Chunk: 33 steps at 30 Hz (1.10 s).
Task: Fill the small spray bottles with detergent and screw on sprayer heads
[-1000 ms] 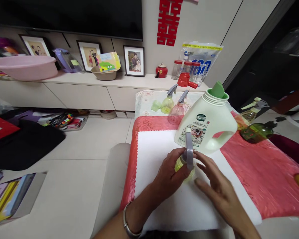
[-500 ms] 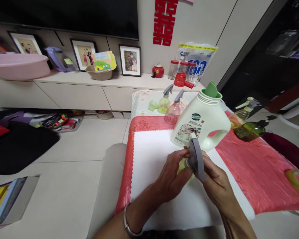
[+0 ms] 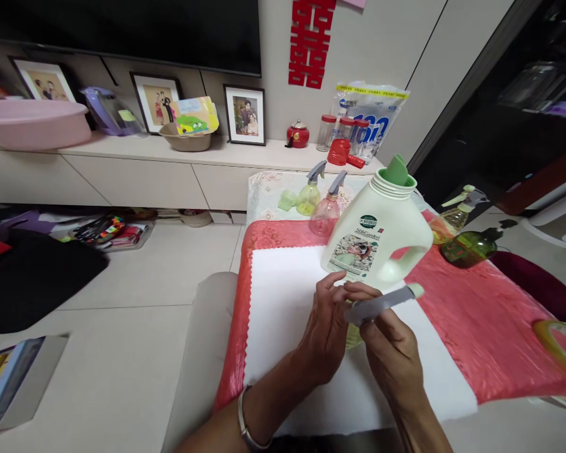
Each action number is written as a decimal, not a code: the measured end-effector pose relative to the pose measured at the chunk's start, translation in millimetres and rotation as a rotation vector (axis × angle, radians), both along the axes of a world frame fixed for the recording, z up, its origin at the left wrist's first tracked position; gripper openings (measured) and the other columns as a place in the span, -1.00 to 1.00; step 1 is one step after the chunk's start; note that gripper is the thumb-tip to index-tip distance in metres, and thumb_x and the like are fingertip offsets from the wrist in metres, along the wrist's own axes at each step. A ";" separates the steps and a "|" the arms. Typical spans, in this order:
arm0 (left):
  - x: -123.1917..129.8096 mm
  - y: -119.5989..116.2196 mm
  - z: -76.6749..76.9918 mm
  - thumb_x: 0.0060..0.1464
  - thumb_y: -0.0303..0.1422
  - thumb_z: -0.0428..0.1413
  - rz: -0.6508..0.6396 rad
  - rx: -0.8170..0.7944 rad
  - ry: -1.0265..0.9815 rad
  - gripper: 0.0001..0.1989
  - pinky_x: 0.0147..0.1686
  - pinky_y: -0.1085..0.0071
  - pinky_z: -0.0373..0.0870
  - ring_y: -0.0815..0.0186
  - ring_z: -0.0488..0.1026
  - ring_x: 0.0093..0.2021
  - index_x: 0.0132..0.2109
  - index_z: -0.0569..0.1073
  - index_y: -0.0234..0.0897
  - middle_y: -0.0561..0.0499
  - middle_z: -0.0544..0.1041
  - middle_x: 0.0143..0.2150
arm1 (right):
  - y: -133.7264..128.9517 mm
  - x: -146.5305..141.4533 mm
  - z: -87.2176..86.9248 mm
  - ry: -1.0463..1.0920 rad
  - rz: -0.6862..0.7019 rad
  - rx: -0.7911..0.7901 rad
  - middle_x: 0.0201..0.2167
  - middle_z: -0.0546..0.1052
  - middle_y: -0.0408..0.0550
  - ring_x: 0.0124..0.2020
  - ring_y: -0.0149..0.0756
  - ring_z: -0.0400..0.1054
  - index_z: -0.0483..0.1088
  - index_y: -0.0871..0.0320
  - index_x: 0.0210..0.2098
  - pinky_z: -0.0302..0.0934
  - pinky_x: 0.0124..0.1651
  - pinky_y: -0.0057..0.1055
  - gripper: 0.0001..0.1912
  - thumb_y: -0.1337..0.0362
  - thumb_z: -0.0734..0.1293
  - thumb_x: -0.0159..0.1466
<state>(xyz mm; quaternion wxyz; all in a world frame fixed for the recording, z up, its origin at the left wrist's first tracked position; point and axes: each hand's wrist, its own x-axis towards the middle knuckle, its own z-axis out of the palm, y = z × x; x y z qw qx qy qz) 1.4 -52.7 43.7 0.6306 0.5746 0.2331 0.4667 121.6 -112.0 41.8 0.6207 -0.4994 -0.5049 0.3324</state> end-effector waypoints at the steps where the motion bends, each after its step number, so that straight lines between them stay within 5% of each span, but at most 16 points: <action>1: 0.0 0.9 -1.3 0.39 -0.17 -0.11 0.008 0.059 0.029 -0.61 0.35 0.10 0.12 0.04 0.27 0.31 0.15 0.43 -0.24 -0.22 0.33 0.29 | 1.5 -5.5 -1.8 0.017 -0.071 0.037 0.19 0.28 0.00 0.25 -0.15 0.18 0.46 0.06 0.05 0.23 0.28 -0.25 -0.72 0.17 0.40 0.37; 5: -0.4 5.9 -2.0 0.41 -0.08 -0.22 0.015 0.245 0.121 -0.53 0.35 0.07 0.15 0.04 0.18 0.36 0.06 0.45 -0.25 -0.19 0.39 0.16 | 6.3 -20.2 -7.7 0.037 -0.266 0.108 0.12 0.35 0.03 0.13 -0.18 0.29 0.44 0.12 0.07 0.32 0.16 -0.33 -0.59 0.22 0.50 0.27; 11: 0.2 6.8 1.4 0.44 -0.15 -0.26 -0.031 0.191 0.096 -0.59 0.32 0.07 0.21 0.14 0.34 0.26 0.25 0.21 -0.24 -0.18 0.39 0.21 | 4.0 2.9 -9.6 -0.031 0.027 0.063 0.10 0.35 0.07 0.27 -0.11 0.13 0.46 0.11 0.14 0.09 0.36 -0.12 -0.67 0.14 0.25 0.48; 17: 0.9 6.3 -5.7 0.43 -0.13 -0.26 0.023 0.148 0.128 -0.58 0.29 0.10 0.23 0.15 0.36 0.21 0.10 0.35 -0.25 -0.19 0.34 0.24 | 14.1 -2.6 -16.5 0.024 -0.157 0.166 0.07 0.36 0.03 0.14 -0.18 0.25 0.46 0.11 0.06 0.18 0.30 -0.21 -0.63 0.21 0.47 0.28; 24: 2.6 4.7 -0.3 0.43 -0.11 -0.23 -0.045 0.028 0.042 -0.53 0.28 0.06 0.23 0.11 0.37 0.24 0.32 0.10 -0.25 -0.22 0.40 0.22 | 15.4 9.8 -8.6 -0.067 0.065 0.095 0.12 0.33 0.10 0.23 -0.06 0.18 0.51 0.14 0.05 0.07 0.37 -0.09 -0.64 0.05 0.34 0.40; 29: 3.0 3.5 -1.2 0.39 -0.04 -0.18 0.011 -0.047 0.018 -0.50 0.19 0.10 0.32 0.10 0.42 0.18 0.31 0.13 -0.22 -0.19 0.42 0.20 | 17.7 -1.1 -8.4 -0.035 -0.078 0.152 0.05 0.36 -0.06 0.12 -0.27 0.27 0.43 -0.01 0.08 0.23 0.22 -0.37 -0.61 0.25 0.48 0.28; 33: 0.5 3.5 4.3 0.40 -0.05 -0.21 -0.032 -0.062 0.030 -0.50 0.23 0.09 0.27 0.10 0.39 0.21 0.32 0.09 -0.23 -0.21 0.40 0.23 | 17.6 4.0 -7.6 -0.045 0.000 0.105 0.05 0.36 0.04 0.14 -0.15 0.26 0.42 0.09 0.11 0.24 0.23 -0.24 -0.59 0.10 0.43 0.33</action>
